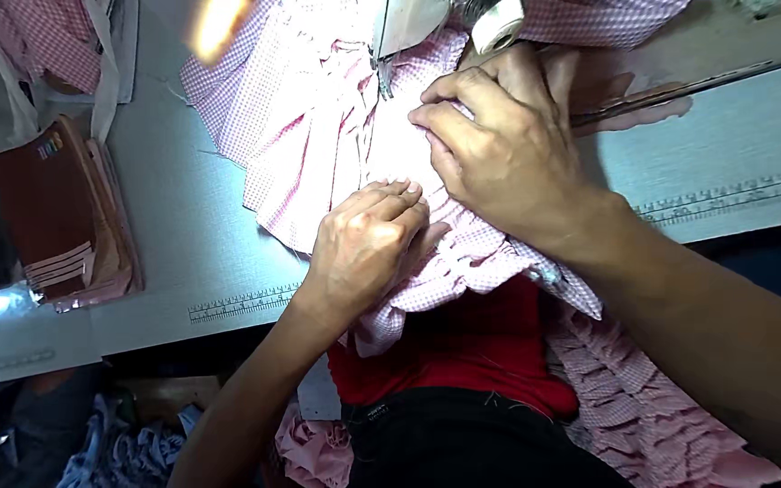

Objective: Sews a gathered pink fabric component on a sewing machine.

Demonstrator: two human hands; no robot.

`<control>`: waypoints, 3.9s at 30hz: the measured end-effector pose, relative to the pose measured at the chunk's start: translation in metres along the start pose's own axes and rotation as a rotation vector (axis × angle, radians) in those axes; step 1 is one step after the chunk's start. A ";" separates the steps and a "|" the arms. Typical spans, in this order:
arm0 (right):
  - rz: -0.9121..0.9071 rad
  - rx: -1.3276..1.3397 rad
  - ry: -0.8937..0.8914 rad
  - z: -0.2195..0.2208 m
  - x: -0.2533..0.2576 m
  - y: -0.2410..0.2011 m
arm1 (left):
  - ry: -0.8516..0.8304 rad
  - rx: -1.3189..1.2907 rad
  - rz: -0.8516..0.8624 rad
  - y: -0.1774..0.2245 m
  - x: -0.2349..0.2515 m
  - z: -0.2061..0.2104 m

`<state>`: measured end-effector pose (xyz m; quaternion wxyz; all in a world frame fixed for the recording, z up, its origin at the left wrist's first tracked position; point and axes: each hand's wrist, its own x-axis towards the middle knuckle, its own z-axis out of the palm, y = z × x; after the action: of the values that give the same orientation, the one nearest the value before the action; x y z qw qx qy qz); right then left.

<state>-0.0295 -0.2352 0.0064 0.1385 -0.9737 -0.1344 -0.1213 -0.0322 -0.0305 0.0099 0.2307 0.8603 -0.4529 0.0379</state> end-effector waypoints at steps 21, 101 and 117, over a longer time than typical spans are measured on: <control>-0.026 0.005 -0.036 -0.006 -0.005 -0.003 | 0.012 0.024 0.007 0.000 0.002 -0.001; 0.083 -0.054 0.142 0.025 0.020 0.017 | 0.166 0.173 0.088 -0.074 0.067 0.008; 0.108 -0.017 0.125 0.025 0.025 0.021 | 0.208 -0.080 0.159 -0.057 0.030 0.010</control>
<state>0.0051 -0.2418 -0.0150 0.1449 -0.9711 -0.0719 -0.1756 0.0295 -0.0303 -0.0119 0.3068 0.8033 -0.4945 0.1268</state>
